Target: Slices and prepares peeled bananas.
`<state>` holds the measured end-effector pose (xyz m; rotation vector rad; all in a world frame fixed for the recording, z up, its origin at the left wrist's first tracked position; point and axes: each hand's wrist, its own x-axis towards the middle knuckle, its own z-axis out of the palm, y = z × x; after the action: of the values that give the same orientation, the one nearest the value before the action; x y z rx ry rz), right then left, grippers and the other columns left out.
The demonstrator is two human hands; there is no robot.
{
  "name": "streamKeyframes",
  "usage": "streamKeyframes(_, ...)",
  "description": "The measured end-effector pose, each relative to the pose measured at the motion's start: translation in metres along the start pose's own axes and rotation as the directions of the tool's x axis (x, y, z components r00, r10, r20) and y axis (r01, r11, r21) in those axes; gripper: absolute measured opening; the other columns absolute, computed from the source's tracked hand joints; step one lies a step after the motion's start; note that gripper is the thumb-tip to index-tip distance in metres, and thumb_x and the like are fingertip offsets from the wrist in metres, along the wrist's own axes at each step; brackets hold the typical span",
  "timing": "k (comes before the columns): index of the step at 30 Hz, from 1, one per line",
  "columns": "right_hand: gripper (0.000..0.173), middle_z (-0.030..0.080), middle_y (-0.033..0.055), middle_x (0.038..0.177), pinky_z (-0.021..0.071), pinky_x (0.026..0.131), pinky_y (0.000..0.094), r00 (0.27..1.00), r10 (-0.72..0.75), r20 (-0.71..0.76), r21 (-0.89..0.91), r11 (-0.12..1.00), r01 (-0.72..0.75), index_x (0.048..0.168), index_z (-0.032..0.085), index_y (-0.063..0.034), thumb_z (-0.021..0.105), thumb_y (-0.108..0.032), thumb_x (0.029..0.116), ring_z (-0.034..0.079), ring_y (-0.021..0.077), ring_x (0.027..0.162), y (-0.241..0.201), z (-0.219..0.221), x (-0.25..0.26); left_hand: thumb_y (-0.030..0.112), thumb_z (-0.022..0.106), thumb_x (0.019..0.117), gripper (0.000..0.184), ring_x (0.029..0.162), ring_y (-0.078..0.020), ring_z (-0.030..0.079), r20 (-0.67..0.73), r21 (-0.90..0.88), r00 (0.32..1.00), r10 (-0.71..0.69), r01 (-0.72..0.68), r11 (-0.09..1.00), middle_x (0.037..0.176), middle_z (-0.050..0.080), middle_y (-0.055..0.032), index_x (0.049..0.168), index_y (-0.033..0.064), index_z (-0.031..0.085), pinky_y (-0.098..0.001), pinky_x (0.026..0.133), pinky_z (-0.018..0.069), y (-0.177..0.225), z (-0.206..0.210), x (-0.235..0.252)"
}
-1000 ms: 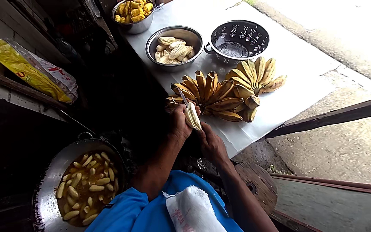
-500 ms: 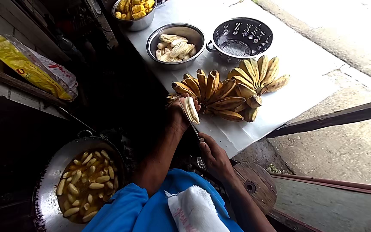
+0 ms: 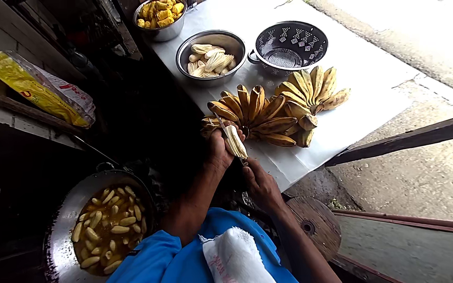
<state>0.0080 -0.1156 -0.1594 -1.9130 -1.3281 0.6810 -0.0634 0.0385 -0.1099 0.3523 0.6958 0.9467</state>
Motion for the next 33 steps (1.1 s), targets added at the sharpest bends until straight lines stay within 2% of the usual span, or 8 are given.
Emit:
streamKeyframes(8, 0.047, 0.071, 0.0101, 0.093, 0.0548, 0.079, 0.0529, 0.998, 0.060, 0.015, -0.046, 0.997, -0.059, 0.141, 0.054, -0.0197, 0.030, -0.046, 0.1107, 0.070, 0.0275, 0.088, 0.000, 0.001, 0.018, 0.020, 0.028, 0.1070, 0.033, 0.087, -0.0228, 0.069, -0.025, 0.128, 0.999, -0.023, 0.026, 0.991, 0.101, 0.067, -0.0109, 0.120, 0.0079, 0.055, -0.0406, 0.082, 0.0589, -0.002, -0.007, -0.005)
streamKeyframes(12, 0.045, 0.061, -0.0002, 0.078, 0.0539, 0.062, 0.0314, 0.993, -0.081, 0.081, 0.268, 0.962, 0.056, 0.141, 0.057, -0.0163, 0.036, -0.043, 0.1105, 0.059, 0.0098, 0.064, -0.009, -0.008, -0.004, 0.027, 0.023, 0.1093, 0.039, 0.078, -0.0245, 0.068, -0.003, -0.033, 0.997, -0.071, 0.071, 0.997, 0.084, 0.064, -0.0107, 0.107, 0.0048, 0.056, -0.0441, 0.077, 0.0600, 0.012, -0.009, 0.020)
streamKeyframes(18, 0.046, 0.055, -0.0002, 0.071, 0.0473, 0.047, 0.0260, 0.991, -0.116, 0.063, 0.597, 0.800, 0.056, 0.142, 0.056, -0.0114, 0.041, -0.042, 0.1103, 0.051, 0.0104, 0.054, -0.018, -0.023, -0.017, 0.008, 0.033, 0.0945, 0.028, 0.106, -0.0354, 0.067, 0.254, -0.062, 0.966, -0.043, 0.060, 0.996, 0.113, 0.067, -0.0211, 0.112, 0.0034, 0.054, -0.0505, 0.092, 0.0558, 0.028, -0.040, 0.035)
streamKeyframes(23, 0.049, 0.056, 0.0002, 0.071, 0.0482, 0.046, 0.0245, 0.995, -0.082, 0.053, 0.645, 0.764, 0.028, 0.143, 0.052, -0.0096, 0.040, -0.043, 0.1101, 0.053, 0.0105, 0.053, -0.014, -0.029, -0.016, 0.018, 0.052, 0.1055, 0.031, 0.108, -0.0254, 0.068, 0.472, -0.030, 0.881, 0.043, -0.032, 0.999, 0.122, 0.065, -0.0137, 0.135, 0.0088, 0.052, -0.0416, 0.092, 0.0586, 0.030, -0.044, 0.038)
streamKeyframes(25, 0.049, 0.055, -0.0001, 0.070, 0.0477, 0.045, 0.0248, 0.995, -0.078, 0.063, 0.646, 0.763, 0.019, 0.143, 0.052, -0.0087, 0.040, -0.042, 0.1103, 0.052, 0.0107, 0.052, -0.013, -0.027, -0.016, 0.036, 0.051, 0.1067, 0.037, 0.088, -0.0209, 0.069, 0.443, -0.056, 0.894, 0.068, -0.048, 0.997, 0.105, 0.066, -0.0102, 0.133, 0.0102, 0.053, -0.0371, 0.077, 0.0612, 0.030, -0.036, 0.040)
streamKeyframes(27, 0.047, 0.054, -0.0003, 0.070, 0.0472, 0.045, 0.0246, 0.994, -0.079, 0.073, 0.645, 0.764, 0.013, 0.143, 0.053, -0.0080, 0.040, -0.041, 0.1106, 0.051, 0.0104, 0.052, -0.012, -0.022, -0.016, 0.046, 0.030, 0.1108, 0.046, 0.076, -0.0192, 0.067, 0.375, -0.072, 0.923, 0.090, -0.068, 0.995, 0.090, 0.064, -0.0077, 0.125, 0.0102, 0.055, -0.0347, 0.068, 0.0604, 0.031, -0.027, 0.040)
streamKeyframes(31, 0.046, 0.055, -0.0001, 0.070, 0.0482, 0.045, 0.0251, 0.993, -0.090, 0.078, 0.629, 0.778, 0.021, 0.140, 0.054, -0.0061, 0.039, -0.039, 0.1109, 0.052, 0.0107, 0.052, -0.007, -0.013, -0.016, 0.032, 0.021, 0.1135, 0.044, 0.102, -0.0307, 0.069, 0.204, -0.108, 0.976, 0.080, -0.059, 0.992, 0.109, 0.065, -0.0193, 0.125, 0.0011, 0.050, -0.0457, 0.091, 0.0583, 0.028, -0.017, 0.043)
streamKeyframes(33, 0.046, 0.055, -0.0003, 0.069, 0.0479, 0.045, 0.0250, 0.992, -0.092, 0.083, 0.627, 0.779, 0.020, 0.140, 0.054, -0.0061, 0.039, -0.039, 0.1110, 0.052, 0.0104, 0.051, -0.005, -0.011, -0.016, 0.029, 0.027, 0.1139, 0.039, 0.101, -0.0309, 0.069, 0.113, -0.067, 0.990, 0.082, -0.074, 0.995, 0.111, 0.065, -0.0212, 0.127, -0.0002, 0.048, -0.0443, 0.088, 0.0596, 0.025, -0.014, 0.046)
